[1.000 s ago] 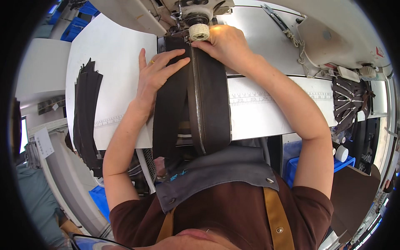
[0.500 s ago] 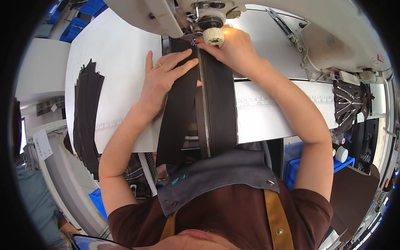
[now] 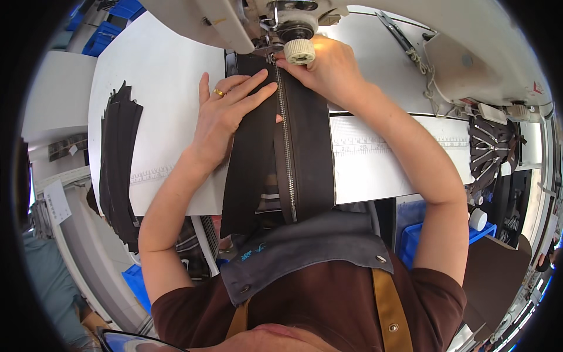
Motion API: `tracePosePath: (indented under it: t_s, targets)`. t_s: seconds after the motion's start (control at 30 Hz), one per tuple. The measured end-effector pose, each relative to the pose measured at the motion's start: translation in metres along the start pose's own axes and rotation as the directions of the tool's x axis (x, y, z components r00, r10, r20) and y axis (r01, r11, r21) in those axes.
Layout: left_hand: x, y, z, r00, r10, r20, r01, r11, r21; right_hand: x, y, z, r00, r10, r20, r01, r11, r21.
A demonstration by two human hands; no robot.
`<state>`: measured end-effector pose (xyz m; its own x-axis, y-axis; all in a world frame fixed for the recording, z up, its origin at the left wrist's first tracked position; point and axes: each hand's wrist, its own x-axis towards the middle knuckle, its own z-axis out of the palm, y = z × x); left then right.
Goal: The person uses an industrial sewing machine to attach a zipper to a plaid fabric pouch. They guide the fabric under the needle, sew along the zipper edges, and trim excess thread. The person repeats this process for multiple pouches, handling the fabric and zipper with both hands.
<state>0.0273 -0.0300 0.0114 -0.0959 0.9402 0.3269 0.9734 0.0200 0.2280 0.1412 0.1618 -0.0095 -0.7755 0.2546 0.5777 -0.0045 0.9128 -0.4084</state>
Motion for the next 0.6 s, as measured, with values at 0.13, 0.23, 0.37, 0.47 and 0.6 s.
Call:
tracePosePath:
  t_s: [0.13,0.23,0.37,0.47,0.6]
  targets:
    - [0.008,-0.012,0.005,1.000,0.019,-0.022,-0.019,1.000,0.008,0.005,0.011,0.004,0.998,0.053,0.046,-0.051,0.998,-0.040]
    - [0.011,-0.012,0.005,0.999,0.018,-0.029,-0.017,1.000,0.009,0.003,0.011,0.001,0.998,0.032,0.045,-0.028,0.995,-0.093]
    - [0.009,-0.013,0.005,1.000,0.003,-0.030,-0.003,1.000,0.020,-0.006,-0.001,-0.021,0.989,-0.145,0.018,0.146,0.987,-0.073]
    - [0.009,-0.012,0.004,0.999,0.003,-0.041,-0.002,1.000,0.013,-0.013,-0.012,-0.033,0.968,-0.251,0.026,0.252,0.964,-0.082]
    - [0.009,-0.015,0.006,1.000,0.010,-0.022,-0.010,0.999,0.036,-0.012,-0.021,-0.030,0.968,-0.195,0.156,0.230,0.940,-0.254]
